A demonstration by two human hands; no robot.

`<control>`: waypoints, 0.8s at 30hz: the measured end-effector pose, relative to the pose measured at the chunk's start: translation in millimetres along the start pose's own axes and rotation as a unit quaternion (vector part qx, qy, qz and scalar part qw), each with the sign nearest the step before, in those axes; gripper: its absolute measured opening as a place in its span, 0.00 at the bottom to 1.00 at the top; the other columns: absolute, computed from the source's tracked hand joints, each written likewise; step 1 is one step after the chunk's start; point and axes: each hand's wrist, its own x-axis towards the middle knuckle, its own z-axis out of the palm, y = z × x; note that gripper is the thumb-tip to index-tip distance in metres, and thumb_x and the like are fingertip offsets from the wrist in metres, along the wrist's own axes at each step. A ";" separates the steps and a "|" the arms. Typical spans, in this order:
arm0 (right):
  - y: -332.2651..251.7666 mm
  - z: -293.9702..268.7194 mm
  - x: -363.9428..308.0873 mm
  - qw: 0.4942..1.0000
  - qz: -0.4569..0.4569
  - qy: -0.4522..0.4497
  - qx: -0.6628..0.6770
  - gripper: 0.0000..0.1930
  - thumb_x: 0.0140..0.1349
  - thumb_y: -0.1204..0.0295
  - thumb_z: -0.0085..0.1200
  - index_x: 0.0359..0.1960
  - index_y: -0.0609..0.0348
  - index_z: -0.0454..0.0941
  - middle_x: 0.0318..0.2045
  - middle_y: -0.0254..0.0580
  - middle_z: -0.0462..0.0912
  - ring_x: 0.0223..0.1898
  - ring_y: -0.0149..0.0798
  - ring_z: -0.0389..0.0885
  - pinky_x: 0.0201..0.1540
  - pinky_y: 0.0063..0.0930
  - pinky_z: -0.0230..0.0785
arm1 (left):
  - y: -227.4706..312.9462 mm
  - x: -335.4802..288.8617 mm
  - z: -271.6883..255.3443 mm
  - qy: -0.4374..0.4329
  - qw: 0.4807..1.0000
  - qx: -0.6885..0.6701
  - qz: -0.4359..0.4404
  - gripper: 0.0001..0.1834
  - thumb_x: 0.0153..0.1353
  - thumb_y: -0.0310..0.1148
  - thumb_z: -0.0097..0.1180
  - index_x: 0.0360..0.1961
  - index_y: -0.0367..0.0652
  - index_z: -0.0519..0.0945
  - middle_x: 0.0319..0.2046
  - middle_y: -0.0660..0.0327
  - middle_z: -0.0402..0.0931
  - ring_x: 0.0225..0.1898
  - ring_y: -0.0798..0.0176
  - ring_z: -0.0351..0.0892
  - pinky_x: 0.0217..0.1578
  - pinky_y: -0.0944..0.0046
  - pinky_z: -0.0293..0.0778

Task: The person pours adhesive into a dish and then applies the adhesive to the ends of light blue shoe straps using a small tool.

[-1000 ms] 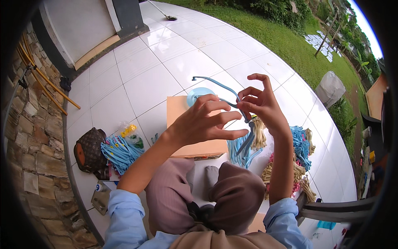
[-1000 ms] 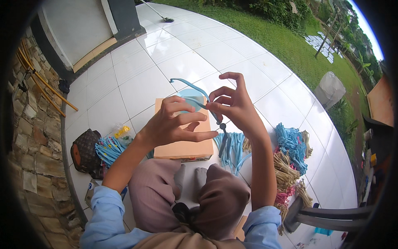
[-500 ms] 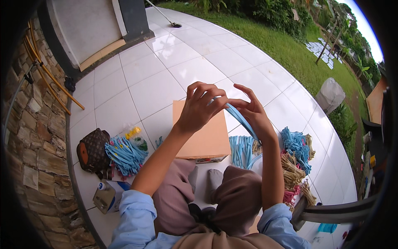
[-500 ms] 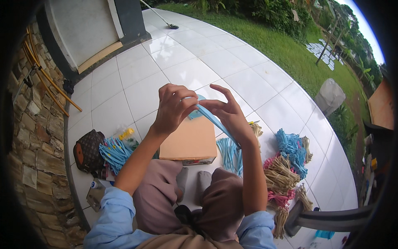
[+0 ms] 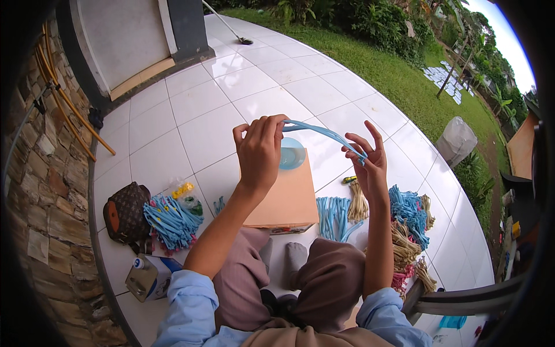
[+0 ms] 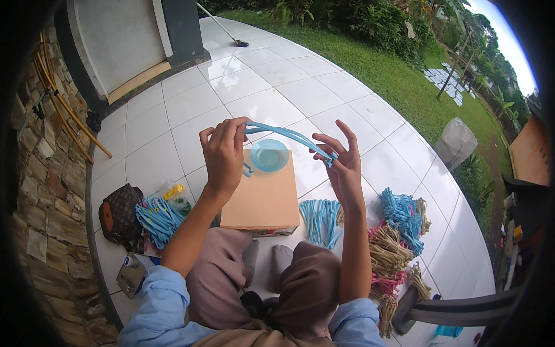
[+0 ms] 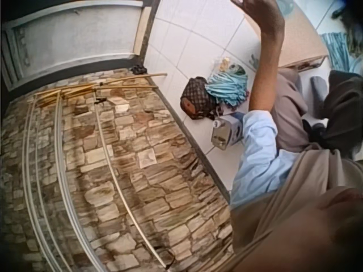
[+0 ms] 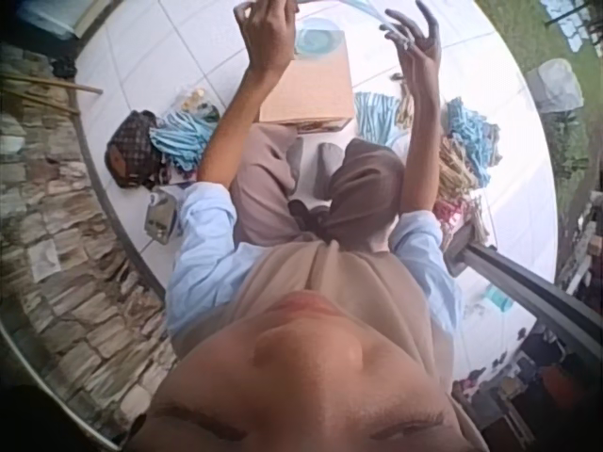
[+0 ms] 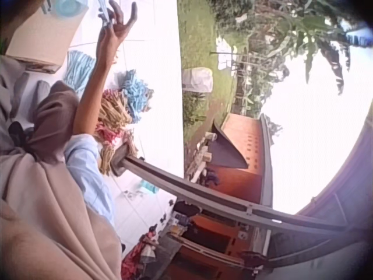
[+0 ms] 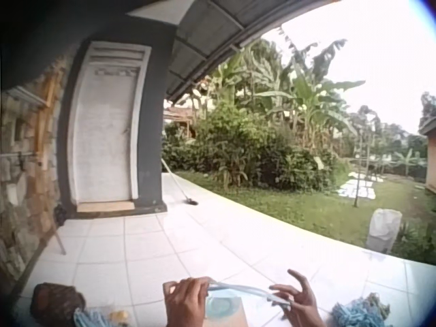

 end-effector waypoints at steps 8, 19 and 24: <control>-18.0 30.3 -7.6 0.993 -0.104 0.048 0.019 0.35 0.55 0.80 0.55 0.62 0.57 0.50 0.43 0.58 0.77 0.40 0.36 0.74 0.41 0.25 0.66 | -13.8 -15.7 -0.1 -0.101 0.982 -0.150 -0.057 0.06 0.55 0.20 0.49 0.34 0.38 0.67 0.28 0.55 0.74 0.29 0.54 0.78 0.30 0.62 0.75; -32.0 52.7 -15.8 0.987 -0.151 0.034 0.031 0.41 0.50 0.77 0.56 0.65 0.55 0.47 0.49 0.58 0.72 0.39 0.32 0.71 0.45 0.26 0.63 | 14.1 -13.4 -18.0 -0.110 0.952 -0.286 -0.029 0.08 0.58 0.26 0.49 0.34 0.40 0.62 0.20 0.61 0.65 0.17 0.71 0.58 0.19 0.71 0.58; -10.1 67.1 -12.0 0.990 -0.123 0.039 0.048 0.45 0.58 0.79 0.54 0.67 0.44 0.33 0.59 0.58 0.63 0.56 0.42 0.67 0.58 0.37 0.60 | 37.4 -13.4 -7.4 -0.135 0.901 -0.397 -0.110 0.09 0.67 0.35 0.40 0.35 0.40 0.63 0.25 0.60 0.67 0.28 0.67 0.66 0.31 0.68 0.64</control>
